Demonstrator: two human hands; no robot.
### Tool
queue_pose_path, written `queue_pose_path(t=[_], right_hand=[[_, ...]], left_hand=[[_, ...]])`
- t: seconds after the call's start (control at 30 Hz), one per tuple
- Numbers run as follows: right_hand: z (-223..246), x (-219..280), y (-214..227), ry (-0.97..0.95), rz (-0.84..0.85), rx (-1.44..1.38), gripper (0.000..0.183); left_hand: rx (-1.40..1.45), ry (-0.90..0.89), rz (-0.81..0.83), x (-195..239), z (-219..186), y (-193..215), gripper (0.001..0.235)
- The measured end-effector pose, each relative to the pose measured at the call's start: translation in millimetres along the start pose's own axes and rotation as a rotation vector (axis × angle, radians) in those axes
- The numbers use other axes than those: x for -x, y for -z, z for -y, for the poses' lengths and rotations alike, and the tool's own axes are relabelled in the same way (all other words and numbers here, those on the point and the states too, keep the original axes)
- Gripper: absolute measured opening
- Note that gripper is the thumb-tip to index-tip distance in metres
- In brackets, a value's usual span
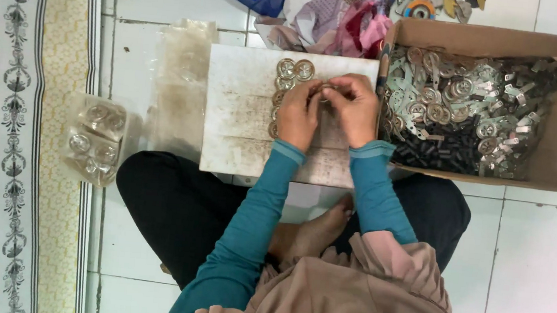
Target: The person sorts decorative metal hardware from a box, arranges them on a board, and slides them into plastic bags for packaging.
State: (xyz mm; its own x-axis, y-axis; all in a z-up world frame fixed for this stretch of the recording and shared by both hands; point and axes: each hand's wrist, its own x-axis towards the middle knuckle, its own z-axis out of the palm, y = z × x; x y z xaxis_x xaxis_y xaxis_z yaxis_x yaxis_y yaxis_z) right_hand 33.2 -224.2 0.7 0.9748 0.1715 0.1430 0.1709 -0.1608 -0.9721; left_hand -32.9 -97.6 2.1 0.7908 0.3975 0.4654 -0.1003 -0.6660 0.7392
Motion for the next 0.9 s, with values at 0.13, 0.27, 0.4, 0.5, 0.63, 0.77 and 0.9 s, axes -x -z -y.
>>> queue_pose_path(t=[0.13,0.27,0.4,0.5,0.63,0.77,0.9], right_hand=[[0.8,2.7,-41.5,0.053,-0.006,0.11,0.025],[-1.3,-0.3,-55.0,0.068,-0.002,0.268,0.025],[3.4,1.2,-61.5,0.075,-0.021,0.325,0.029],[8.4,4.4,-69.3,0.114,-0.063,0.359,0.033],[17.0,4.5,-61.4,0.145,-0.088,0.435,0.038],[28.6,-0.1,-30.8,0.104,-0.125,0.312,0.032],[40.2,-8.1,46.1,0.113,-0.247,0.306,0.025]], left_hand=[[-0.115,0.053,0.014,4.1,28.0,21.0,0.023],[-0.215,0.04,0.001,4.2,46.2,18.4,0.025],[-0.252,0.071,0.014,3.0,51.5,15.4,0.026],[-0.264,0.063,0.015,1.8,47.5,13.9,0.019],[-0.269,0.053,0.015,1.0,45.8,18.1,0.023],[-0.226,0.008,0.02,-13.6,6.7,16.4,0.02],[0.155,-0.015,0.14,-19.9,-48.1,-37.7,0.027]])
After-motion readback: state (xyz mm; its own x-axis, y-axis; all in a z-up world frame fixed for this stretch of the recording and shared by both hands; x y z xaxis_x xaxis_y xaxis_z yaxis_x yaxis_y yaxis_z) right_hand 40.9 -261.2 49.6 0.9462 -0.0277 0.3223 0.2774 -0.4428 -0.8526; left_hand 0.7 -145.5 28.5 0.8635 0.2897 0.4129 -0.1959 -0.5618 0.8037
